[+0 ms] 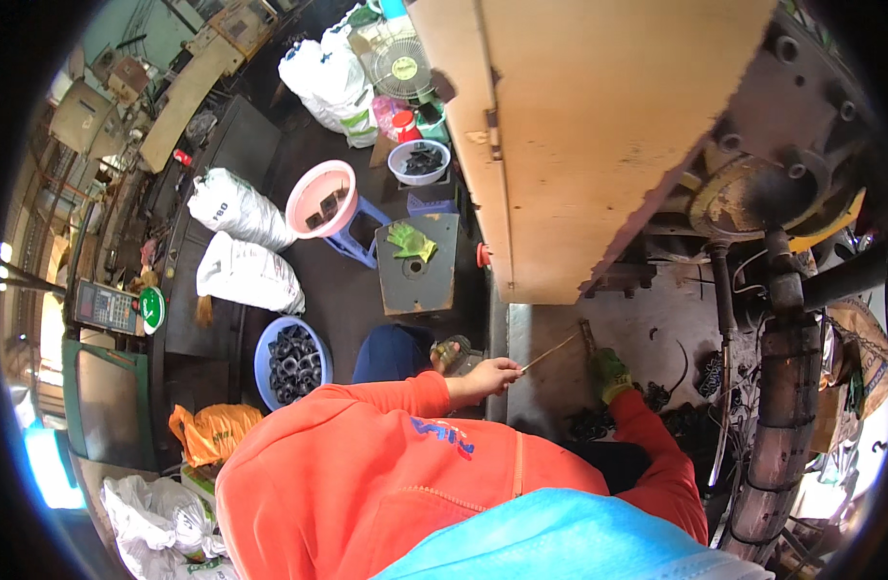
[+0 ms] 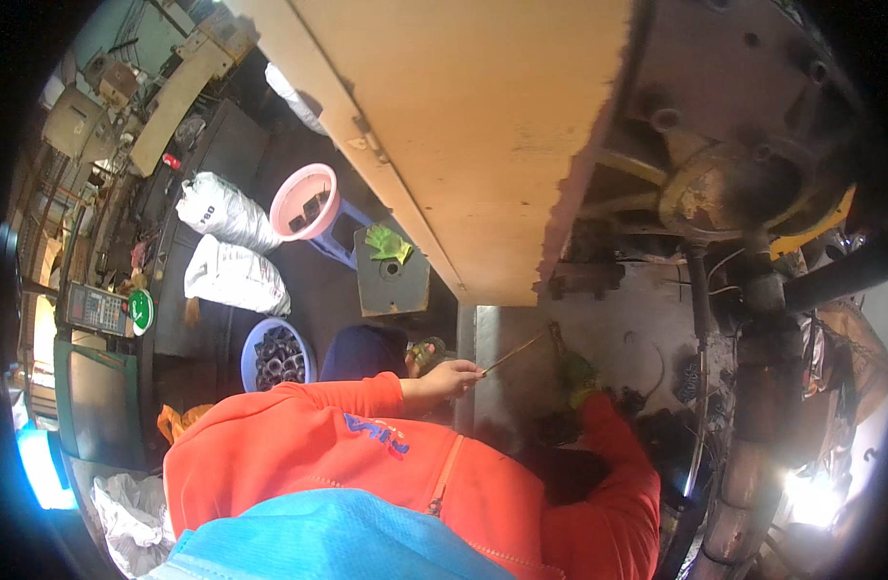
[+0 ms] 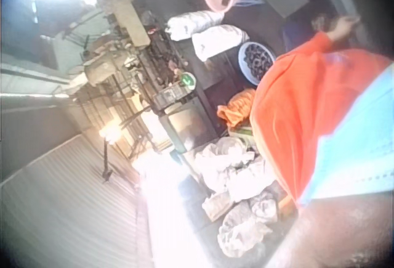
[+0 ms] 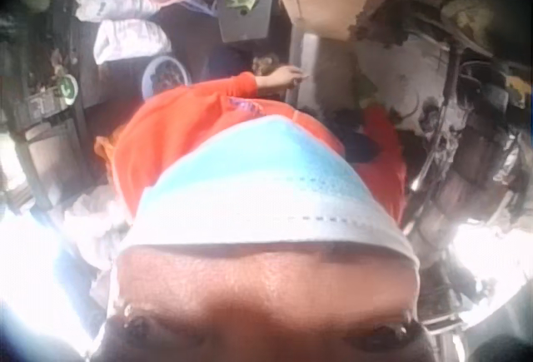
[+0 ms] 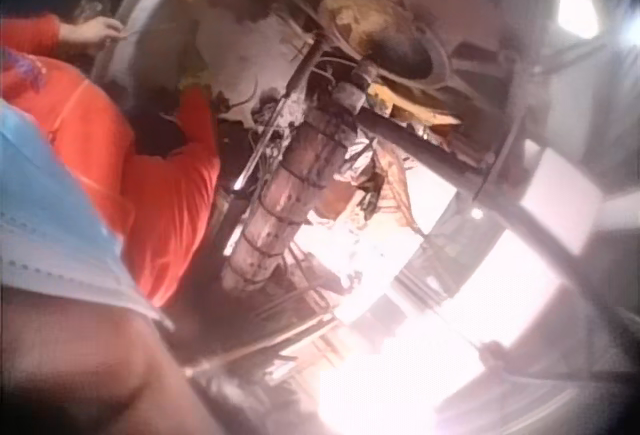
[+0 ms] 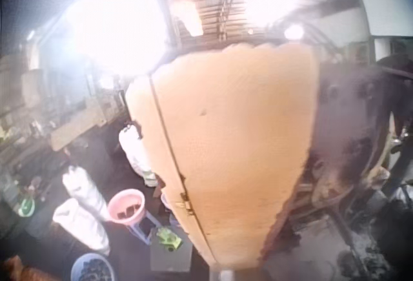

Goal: The person uses a metal rod to scrape and clean a specific area on a large piece of machinery. They repeatedly insert the rod into a hole and scrape the surrounding surface, occasionally pausing to wipe the rod on a nearby surface.

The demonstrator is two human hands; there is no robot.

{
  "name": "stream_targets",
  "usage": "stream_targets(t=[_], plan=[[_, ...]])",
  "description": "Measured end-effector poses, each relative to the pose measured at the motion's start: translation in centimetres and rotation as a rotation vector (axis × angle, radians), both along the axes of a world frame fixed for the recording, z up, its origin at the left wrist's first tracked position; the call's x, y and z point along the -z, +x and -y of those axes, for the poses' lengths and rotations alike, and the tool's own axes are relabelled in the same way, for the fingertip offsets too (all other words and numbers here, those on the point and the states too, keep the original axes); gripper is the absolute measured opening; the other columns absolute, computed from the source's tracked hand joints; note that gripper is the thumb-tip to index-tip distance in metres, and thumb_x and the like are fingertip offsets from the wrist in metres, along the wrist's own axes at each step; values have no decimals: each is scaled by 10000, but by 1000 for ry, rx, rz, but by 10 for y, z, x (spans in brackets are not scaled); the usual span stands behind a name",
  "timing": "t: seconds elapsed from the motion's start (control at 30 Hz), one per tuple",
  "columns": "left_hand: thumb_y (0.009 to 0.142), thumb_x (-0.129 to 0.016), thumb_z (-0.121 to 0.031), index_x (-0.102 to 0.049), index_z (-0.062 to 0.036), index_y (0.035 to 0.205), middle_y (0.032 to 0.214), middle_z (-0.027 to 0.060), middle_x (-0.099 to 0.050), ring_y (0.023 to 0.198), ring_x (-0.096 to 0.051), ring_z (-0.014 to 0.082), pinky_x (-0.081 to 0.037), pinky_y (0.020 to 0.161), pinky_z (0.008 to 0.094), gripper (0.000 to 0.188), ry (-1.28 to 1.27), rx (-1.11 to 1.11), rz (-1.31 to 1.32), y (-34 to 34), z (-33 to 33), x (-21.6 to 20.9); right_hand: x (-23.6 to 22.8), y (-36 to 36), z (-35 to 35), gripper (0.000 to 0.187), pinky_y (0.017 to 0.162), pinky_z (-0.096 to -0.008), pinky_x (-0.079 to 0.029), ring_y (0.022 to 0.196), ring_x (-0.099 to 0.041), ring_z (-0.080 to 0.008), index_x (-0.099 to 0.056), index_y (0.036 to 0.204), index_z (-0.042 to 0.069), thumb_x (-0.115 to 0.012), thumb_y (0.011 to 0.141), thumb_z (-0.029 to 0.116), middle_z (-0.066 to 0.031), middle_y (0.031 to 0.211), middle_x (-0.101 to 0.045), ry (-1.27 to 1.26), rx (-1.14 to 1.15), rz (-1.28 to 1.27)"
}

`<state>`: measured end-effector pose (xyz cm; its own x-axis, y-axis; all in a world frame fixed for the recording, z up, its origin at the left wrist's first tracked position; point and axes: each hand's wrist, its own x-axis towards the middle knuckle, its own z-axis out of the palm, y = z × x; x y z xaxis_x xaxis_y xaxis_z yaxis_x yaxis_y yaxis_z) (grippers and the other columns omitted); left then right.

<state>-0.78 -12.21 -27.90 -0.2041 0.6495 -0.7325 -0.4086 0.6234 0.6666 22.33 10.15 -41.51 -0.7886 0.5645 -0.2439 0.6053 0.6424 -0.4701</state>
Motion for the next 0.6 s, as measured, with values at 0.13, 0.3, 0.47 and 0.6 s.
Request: stream_targets(t=[0.13,0.3,0.47,0.6], plan=[[855,-596,-242,-602,-46,959,634,-16,-500,529,-443,65,-364,454,231,221,181,82,-132,20,-37,-54,11,-2,17,426,845,-436,-448,999,-554,-358,-596,1080,133,-636,656,133,-208,1086,-563,-52,275,-90],[899,-532,-257,-590,-38,965,680,-7,-513,535,-480,63,-380,460,207,236,390,142,-72,42,-99,-109,-6,-8,14,418,816,-441,-463,969,-571,-360,-598,1074,129,-632,658,138,-208,1052,-582,-59,428,-109],[895,-546,-242,-589,-39,969,689,12,-527,408,-435,71,-320,341,212,221,489,28,-65,72,-166,-161,-59,-1,-1,213,639,-414,-485,716,-616,-333,-593,959,15,-553,785,131,-172,822,-629,-506,-22,-19],[883,-563,-235,-599,-51,925,663,-4,-494,391,-394,52,-273,329,207,192,585,2,-127,91,-211,-187,-108,8,1,161,532,-385,-469,588,-590,-269,-583,909,16,-534,795,120,-123,722,-611,-1054,585,-465]])
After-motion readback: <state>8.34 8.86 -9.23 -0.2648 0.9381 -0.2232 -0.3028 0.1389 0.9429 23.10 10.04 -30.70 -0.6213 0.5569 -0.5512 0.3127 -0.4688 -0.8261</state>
